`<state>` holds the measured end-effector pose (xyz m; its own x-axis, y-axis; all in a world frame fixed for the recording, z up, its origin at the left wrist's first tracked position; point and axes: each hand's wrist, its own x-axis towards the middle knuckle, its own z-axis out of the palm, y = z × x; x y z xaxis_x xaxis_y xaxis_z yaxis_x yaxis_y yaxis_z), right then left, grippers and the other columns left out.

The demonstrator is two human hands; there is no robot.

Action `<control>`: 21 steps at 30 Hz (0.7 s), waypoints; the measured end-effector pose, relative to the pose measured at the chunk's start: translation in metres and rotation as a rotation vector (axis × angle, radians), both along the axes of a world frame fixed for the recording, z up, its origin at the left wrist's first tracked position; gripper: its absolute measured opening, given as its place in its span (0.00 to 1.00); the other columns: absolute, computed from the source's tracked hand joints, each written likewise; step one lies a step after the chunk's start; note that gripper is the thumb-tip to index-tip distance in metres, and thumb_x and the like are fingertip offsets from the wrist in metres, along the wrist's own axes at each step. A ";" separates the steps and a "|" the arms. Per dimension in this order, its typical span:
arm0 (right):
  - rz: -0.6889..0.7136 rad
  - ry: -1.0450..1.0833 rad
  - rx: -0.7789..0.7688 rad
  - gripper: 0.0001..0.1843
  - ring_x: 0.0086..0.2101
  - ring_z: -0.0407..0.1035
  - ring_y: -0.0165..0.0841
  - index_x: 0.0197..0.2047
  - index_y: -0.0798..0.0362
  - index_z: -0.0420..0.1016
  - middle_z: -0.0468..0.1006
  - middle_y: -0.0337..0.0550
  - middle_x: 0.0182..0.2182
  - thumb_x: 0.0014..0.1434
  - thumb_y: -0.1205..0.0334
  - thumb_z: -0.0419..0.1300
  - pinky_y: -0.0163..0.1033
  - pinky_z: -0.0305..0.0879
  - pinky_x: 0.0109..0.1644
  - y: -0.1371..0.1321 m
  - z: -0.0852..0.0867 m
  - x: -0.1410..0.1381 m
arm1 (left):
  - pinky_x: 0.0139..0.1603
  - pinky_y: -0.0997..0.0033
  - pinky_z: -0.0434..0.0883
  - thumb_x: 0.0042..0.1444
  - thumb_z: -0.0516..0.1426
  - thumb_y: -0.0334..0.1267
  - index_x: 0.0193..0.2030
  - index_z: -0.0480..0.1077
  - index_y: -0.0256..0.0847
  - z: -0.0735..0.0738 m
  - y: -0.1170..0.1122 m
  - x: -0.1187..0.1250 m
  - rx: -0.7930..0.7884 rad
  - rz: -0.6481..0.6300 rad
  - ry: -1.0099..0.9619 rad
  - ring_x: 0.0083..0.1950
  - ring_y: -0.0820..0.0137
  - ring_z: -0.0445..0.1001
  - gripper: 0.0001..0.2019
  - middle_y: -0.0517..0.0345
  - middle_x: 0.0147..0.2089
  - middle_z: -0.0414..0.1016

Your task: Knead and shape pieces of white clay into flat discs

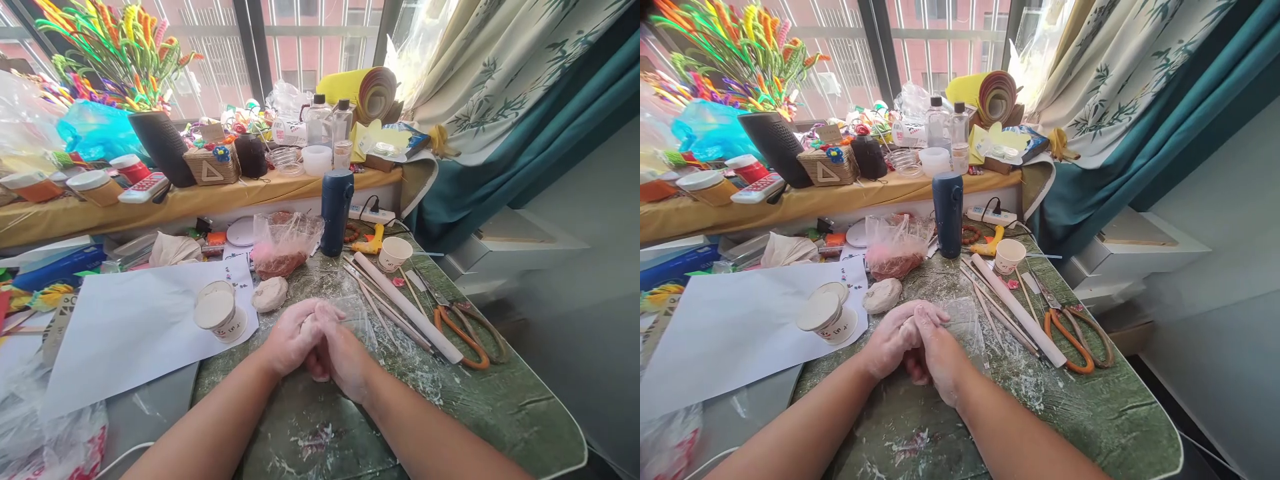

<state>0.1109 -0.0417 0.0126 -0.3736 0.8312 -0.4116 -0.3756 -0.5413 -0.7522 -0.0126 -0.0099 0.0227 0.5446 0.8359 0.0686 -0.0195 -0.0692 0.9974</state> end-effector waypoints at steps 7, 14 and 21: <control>0.098 0.116 -0.006 0.43 0.18 0.66 0.28 0.33 0.54 0.73 0.73 0.38 0.21 0.51 0.17 0.50 0.33 0.64 0.20 0.003 -0.007 -0.005 | 0.19 0.73 0.64 0.62 0.55 0.64 0.24 0.69 0.40 -0.005 0.002 0.001 0.053 0.431 0.030 0.21 0.72 0.66 0.29 0.59 0.21 0.68; -0.116 0.339 -0.029 0.38 0.25 0.71 0.32 0.39 0.55 0.78 0.78 0.42 0.26 0.56 0.24 0.56 0.35 0.68 0.27 -0.008 0.003 -0.010 | 0.33 0.65 0.72 0.70 0.49 0.54 0.23 0.70 0.42 -0.004 0.005 -0.004 0.288 0.469 0.153 0.28 0.67 0.74 0.27 0.54 0.24 0.74; -0.399 0.482 -0.127 0.18 0.29 0.72 0.30 0.42 0.54 0.81 0.81 0.40 0.31 0.64 0.47 0.61 0.32 0.69 0.33 0.004 0.011 0.006 | 0.71 0.39 0.56 0.57 0.59 0.65 0.62 0.68 0.42 -0.002 0.008 0.003 0.762 0.081 0.560 0.72 0.45 0.60 0.35 0.41 0.69 0.68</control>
